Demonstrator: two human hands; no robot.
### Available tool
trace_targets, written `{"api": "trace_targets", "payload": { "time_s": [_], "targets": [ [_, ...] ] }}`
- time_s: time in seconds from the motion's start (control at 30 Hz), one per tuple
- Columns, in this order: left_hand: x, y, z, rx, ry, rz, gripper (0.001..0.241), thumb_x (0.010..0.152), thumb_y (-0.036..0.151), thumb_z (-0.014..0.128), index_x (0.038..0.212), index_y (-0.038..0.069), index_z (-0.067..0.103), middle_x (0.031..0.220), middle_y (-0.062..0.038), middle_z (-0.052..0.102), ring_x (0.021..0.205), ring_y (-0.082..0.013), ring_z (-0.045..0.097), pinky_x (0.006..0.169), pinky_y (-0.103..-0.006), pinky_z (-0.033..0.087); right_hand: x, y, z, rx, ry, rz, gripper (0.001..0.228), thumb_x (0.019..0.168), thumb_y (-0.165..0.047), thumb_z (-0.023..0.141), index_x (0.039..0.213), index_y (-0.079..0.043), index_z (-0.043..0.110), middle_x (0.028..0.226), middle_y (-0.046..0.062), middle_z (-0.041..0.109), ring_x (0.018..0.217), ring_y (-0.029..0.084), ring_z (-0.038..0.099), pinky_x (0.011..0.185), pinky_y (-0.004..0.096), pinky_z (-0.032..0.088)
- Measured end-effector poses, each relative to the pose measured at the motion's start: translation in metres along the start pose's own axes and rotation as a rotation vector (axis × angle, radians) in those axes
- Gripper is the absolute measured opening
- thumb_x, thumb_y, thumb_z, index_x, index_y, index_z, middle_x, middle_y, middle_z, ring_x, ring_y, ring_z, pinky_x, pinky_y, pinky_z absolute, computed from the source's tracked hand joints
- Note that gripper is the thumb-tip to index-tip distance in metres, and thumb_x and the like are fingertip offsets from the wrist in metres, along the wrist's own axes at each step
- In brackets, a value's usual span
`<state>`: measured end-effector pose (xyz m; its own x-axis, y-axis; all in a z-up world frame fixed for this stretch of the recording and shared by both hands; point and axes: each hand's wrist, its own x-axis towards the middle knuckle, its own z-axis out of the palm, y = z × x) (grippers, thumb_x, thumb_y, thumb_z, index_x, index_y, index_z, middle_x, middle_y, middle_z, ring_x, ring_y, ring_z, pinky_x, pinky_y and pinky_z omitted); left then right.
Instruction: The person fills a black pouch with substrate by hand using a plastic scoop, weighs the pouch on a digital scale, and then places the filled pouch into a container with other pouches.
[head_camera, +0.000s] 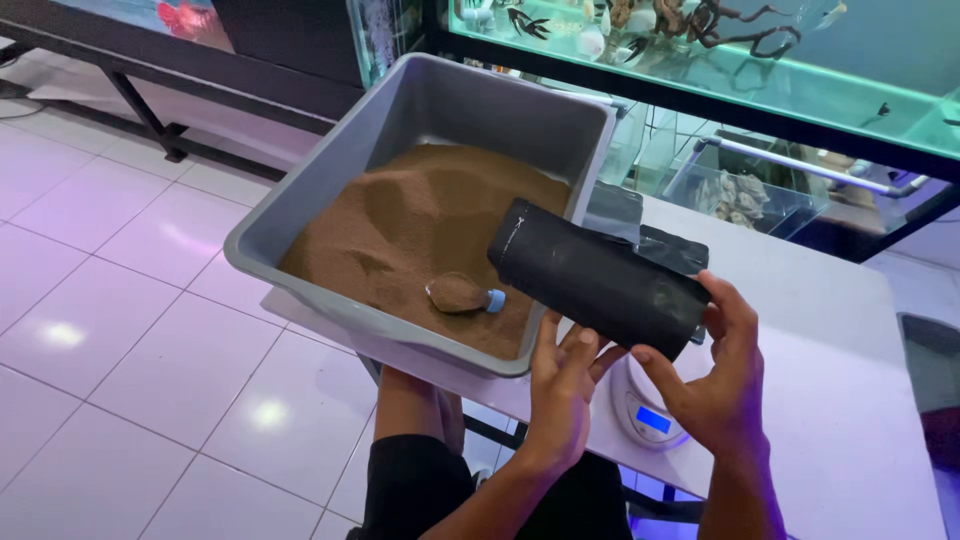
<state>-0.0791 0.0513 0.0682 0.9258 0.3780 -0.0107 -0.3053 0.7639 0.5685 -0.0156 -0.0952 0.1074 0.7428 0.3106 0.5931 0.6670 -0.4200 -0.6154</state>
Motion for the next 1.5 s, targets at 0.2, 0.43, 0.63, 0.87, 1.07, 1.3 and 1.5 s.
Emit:
{"api": "trace_targets", "payload": {
  "time_s": [0.2, 0.43, 0.63, 0.87, 1.07, 1.3, 1.5],
  "targets": [
    [0.0, 0.005, 0.002, -0.034, -0.034, 0.013, 0.065, 0.108, 0.02, 0.068, 0.168, 0.013, 0.045, 0.141, -0.02, 0.074, 0.129, -0.0306, 0.075, 0.115, -0.0453, 0.061, 0.012, -0.008, -0.004, -0.065, -0.049, -0.052, 0.102, 0.086, -0.019, 0.096, 0.171, -0.003, 0.043, 0.165, 0.028, 0.057, 0.127, 0.037, 0.072, 0.103, 0.045, 0.062],
    [-0.001, 0.008, 0.003, -0.04, -0.041, 0.005, 0.066, 0.108, 0.021, 0.067, 0.17, 0.015, 0.045, 0.145, -0.019, 0.072, 0.131, -0.0301, 0.074, 0.115, -0.0445, 0.06, 0.02, -0.016, -0.006, -0.09, -0.065, -0.093, 0.099, 0.087, -0.02, 0.095, 0.171, -0.002, 0.046, 0.16, 0.025, 0.061, 0.118, 0.034, 0.07, 0.098, 0.044, 0.061],
    [0.0, 0.004, 0.0, -0.045, -0.031, 0.003, 0.067, 0.108, 0.022, 0.068, 0.17, 0.014, 0.046, 0.144, -0.019, 0.073, 0.131, -0.0309, 0.074, 0.116, -0.0446, 0.06, 0.016, -0.015, -0.006, -0.108, -0.084, -0.038, 0.099, 0.086, -0.023, 0.095, 0.171, -0.005, 0.045, 0.164, 0.025, 0.06, 0.121, 0.036, 0.069, 0.098, 0.045, 0.061],
    [-0.002, 0.006, 0.003, -0.04, -0.003, -0.019, 0.063, 0.107, 0.018, 0.066, 0.168, 0.014, 0.048, 0.144, -0.019, 0.074, 0.135, -0.0299, 0.073, 0.117, -0.047, 0.059, -0.003, 0.001, 0.006, 0.137, -0.022, 0.085, 0.095, 0.09, -0.016, 0.088, 0.171, -0.006, 0.038, 0.164, 0.019, 0.055, 0.138, 0.033, 0.066, 0.11, 0.043, 0.058],
    [0.001, -0.001, 0.003, -0.096, -0.007, 0.033, 0.075, 0.104, 0.014, 0.068, 0.174, 0.015, 0.043, 0.16, -0.019, 0.067, 0.145, -0.0271, 0.066, 0.121, -0.0449, 0.055, -0.027, 0.035, 0.035, 0.448, 0.061, 0.136, 0.082, 0.097, -0.009, 0.079, 0.164, -0.012, 0.033, 0.161, 0.016, 0.046, 0.133, 0.025, 0.056, 0.108, 0.036, 0.053],
    [0.001, -0.005, 0.003, 0.045, 0.013, 0.062, 0.076, 0.106, 0.014, 0.067, 0.177, 0.015, 0.041, 0.16, -0.016, 0.07, 0.143, -0.0213, 0.066, 0.123, -0.039, 0.051, -0.051, 0.061, 0.05, 0.557, 0.089, 0.265, 0.086, 0.092, 0.0, 0.083, 0.164, -0.009, 0.037, 0.16, 0.016, 0.047, 0.141, 0.022, 0.056, 0.117, 0.037, 0.053],
    [0.014, -0.03, -0.011, 0.222, -0.027, 0.133, 0.056, 0.107, 0.023, 0.07, 0.16, 0.01, 0.059, 0.158, -0.009, 0.07, 0.143, -0.0166, 0.065, 0.12, -0.0359, 0.052, -0.063, 0.07, 0.047, 0.399, 0.05, 0.438, 0.091, 0.085, -0.002, 0.089, 0.166, 0.0, 0.047, 0.152, 0.017, 0.067, 0.139, 0.021, 0.066, 0.12, 0.033, 0.051]
  ]
}}
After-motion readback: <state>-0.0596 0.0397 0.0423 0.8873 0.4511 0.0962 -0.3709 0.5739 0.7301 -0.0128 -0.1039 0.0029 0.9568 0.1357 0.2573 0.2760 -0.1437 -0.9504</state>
